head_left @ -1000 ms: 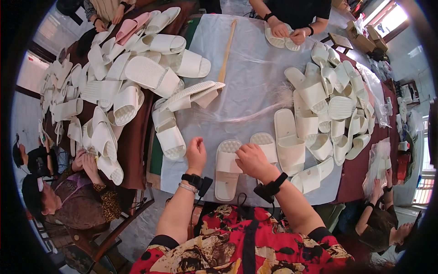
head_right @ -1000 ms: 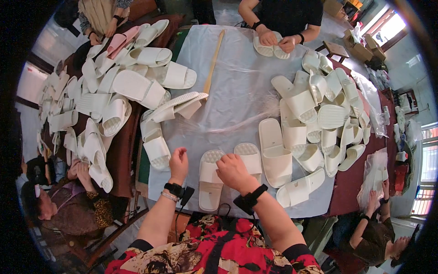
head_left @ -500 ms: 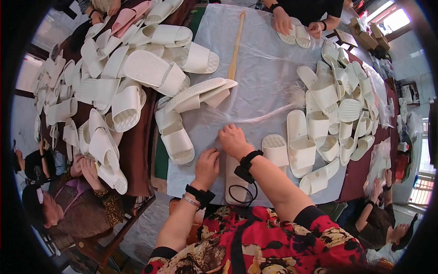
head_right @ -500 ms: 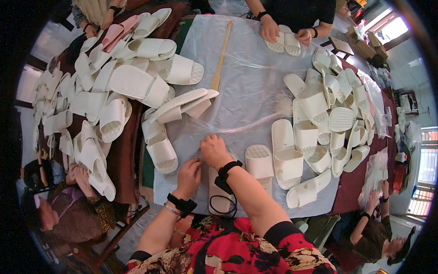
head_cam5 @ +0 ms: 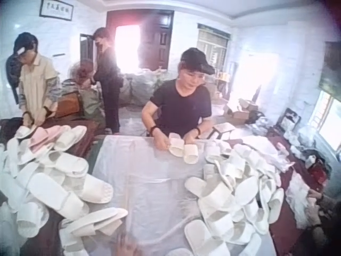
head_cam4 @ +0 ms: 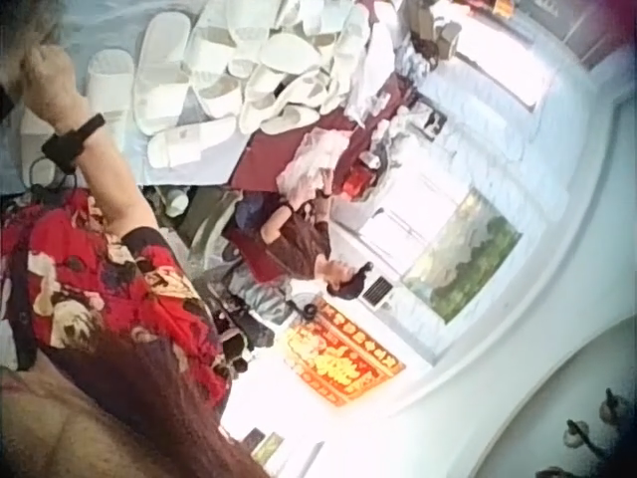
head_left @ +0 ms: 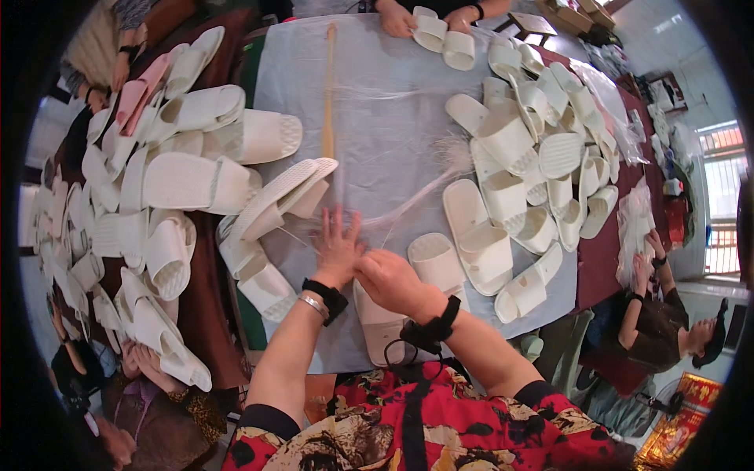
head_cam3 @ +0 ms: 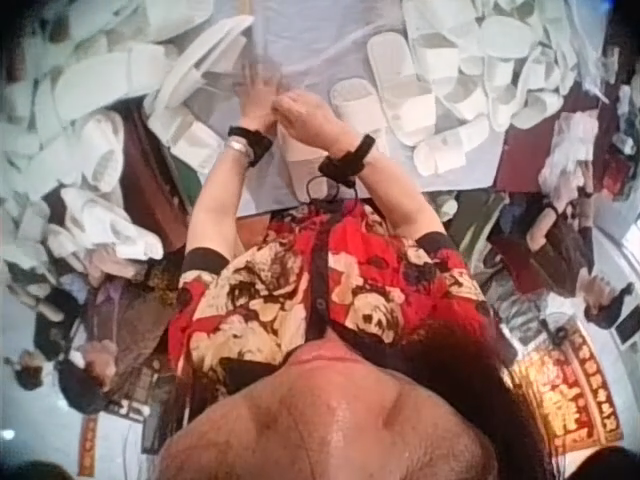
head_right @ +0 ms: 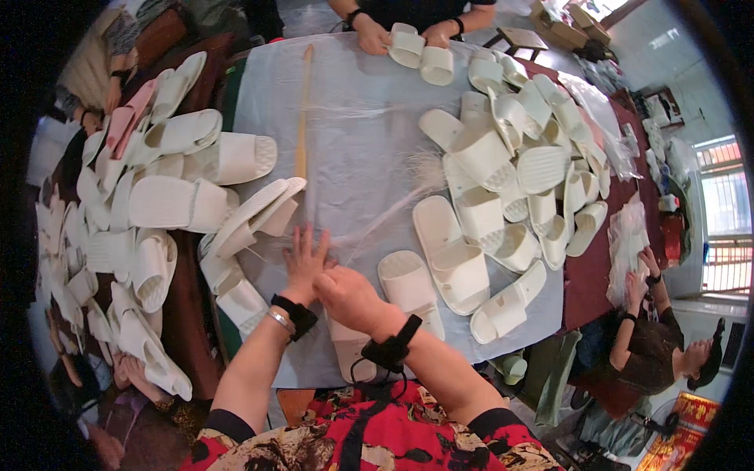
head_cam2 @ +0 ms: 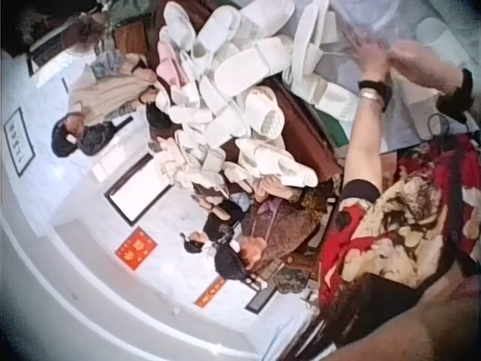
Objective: Manually assemble and glue white slippers on a production table.
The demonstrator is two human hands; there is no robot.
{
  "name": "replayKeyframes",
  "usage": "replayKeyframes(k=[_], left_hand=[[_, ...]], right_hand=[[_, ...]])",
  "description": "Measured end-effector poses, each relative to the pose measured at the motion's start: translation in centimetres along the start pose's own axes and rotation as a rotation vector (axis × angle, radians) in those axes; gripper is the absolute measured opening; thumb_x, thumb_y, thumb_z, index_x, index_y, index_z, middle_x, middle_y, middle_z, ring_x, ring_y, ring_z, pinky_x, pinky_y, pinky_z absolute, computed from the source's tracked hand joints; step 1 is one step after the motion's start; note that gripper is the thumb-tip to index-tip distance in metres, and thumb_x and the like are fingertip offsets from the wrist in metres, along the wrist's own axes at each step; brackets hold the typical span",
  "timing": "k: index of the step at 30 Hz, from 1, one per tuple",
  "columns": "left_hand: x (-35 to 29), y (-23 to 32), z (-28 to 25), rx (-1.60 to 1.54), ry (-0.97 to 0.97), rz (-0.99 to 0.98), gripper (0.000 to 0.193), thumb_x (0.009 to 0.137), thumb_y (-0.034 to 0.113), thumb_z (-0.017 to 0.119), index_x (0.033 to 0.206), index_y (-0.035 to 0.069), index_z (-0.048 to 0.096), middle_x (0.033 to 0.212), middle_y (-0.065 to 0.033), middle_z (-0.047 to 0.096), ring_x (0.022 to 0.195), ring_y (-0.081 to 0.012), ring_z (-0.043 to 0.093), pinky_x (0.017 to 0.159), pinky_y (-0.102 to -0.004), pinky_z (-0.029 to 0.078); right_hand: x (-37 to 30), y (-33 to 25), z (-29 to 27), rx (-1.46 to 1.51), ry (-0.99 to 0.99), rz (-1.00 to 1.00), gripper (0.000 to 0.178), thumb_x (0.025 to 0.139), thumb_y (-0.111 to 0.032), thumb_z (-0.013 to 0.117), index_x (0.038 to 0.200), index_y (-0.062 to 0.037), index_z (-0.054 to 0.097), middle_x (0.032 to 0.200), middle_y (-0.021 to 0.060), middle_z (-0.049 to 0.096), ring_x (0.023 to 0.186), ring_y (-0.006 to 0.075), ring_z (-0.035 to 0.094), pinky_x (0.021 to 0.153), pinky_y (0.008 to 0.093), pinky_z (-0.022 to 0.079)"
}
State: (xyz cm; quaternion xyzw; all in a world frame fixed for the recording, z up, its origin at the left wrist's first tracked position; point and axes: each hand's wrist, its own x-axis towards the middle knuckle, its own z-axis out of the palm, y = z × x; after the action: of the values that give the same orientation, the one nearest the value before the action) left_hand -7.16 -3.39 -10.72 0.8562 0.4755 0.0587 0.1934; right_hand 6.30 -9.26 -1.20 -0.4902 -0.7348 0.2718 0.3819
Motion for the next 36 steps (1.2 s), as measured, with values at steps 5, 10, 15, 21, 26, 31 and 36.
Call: replayKeyframes(k=[5,10,15,21,26,31,36], left_hand=[[4.0,-2.4,1.1,0.191,0.051,-0.171,0.056,0.091,0.04,0.049,0.143,0.022,0.035,0.151,-0.0145,0.02,0.14,-0.0379,0.013,0.104,-0.0695,0.013],[6.0,-1.4,0.4,0.211,-0.016,-0.347,0.051,0.095,0.039,0.043,0.144,0.026,0.034,0.152,-0.0141,0.018,0.14,-0.0365,0.014,0.107,-0.0651,0.011],[7.3,-1.5,1.3,0.204,0.067,-0.363,0.05,0.095,0.034,0.043,0.144,0.024,0.033,0.151,-0.018,0.019,0.138,-0.0396,0.017,0.107,-0.0626,0.016],[10.2,-1.9,-1.7,0.136,0.035,-0.602,0.058,0.09,0.032,0.051,0.143,0.015,0.032,0.146,-0.0273,0.024,0.134,-0.0462,0.022,0.109,-0.0489,0.026],[8.2,-2.0,-4.8,-0.045,-0.116,-0.257,0.063,0.08,0.032,0.062,0.137,0.014,0.044,0.142,-0.0313,0.031,0.13,-0.0438,0.034,0.106,-0.043,0.033],[1.6,2.5,-7.6,-0.186,0.098,-0.027,0.035,0.083,0.016,0.06,0.117,0.005,0.062,0.122,-0.0191,0.058,0.114,-0.0326,0.055,0.096,-0.0376,0.043],[-4.1,3.8,-5.7,-0.452,-0.411,-0.083,0.048,0.077,0.024,0.068,0.119,0.004,0.059,0.12,-0.0188,0.059,0.109,-0.0312,0.057,0.094,-0.0388,0.044]], right_hand=[[-4.6,-2.8,-8.9,-0.046,0.186,0.162,0.013,0.075,0.002,0.061,0.086,-0.0043,0.057,0.072,0.0119,0.057,0.065,0.0303,0.057,0.057,0.0391,0.046],[-12.5,-3.4,-19.8,-0.662,0.599,0.349,0.005,0.085,-0.003,0.062,0.09,-0.0034,0.06,0.079,0.0074,0.061,0.066,0.0143,0.055,0.058,0.0267,0.044],[-20.5,-4.0,-29.0,-0.568,1.156,0.433,0.007,0.095,-0.008,0.052,0.095,-0.0023,0.056,0.078,-0.0041,0.051,0.065,0.006,0.042,0.058,0.0199,0.037],[-19.7,-4.6,-23.6,-0.745,0.637,0.628,0.005,0.087,-0.007,0.061,0.086,-0.0016,0.061,0.075,0.0098,0.062,0.064,0.0201,0.059,0.059,0.0318,0.046],[-19.6,-4.3,-13.8,-0.305,0.204,0.46,0.005,0.078,-0.006,0.064,0.082,-0.0046,0.061,0.069,0.013,0.061,0.062,0.0323,0.06,0.054,0.0401,0.047],[-21.5,-4.1,-9.9,-0.226,0.029,0.37,0.008,0.078,-0.01,0.065,0.08,-0.0066,0.058,0.063,0.01,0.058,0.058,0.0285,0.059,0.051,0.0389,0.047],[-23.2,-2.7,-7.5,-0.198,-0.112,0.362,0.01,0.081,-0.013,0.062,0.079,-0.0062,0.055,0.063,0.01,0.058,0.059,0.0293,0.06,0.05,0.0399,0.047]])
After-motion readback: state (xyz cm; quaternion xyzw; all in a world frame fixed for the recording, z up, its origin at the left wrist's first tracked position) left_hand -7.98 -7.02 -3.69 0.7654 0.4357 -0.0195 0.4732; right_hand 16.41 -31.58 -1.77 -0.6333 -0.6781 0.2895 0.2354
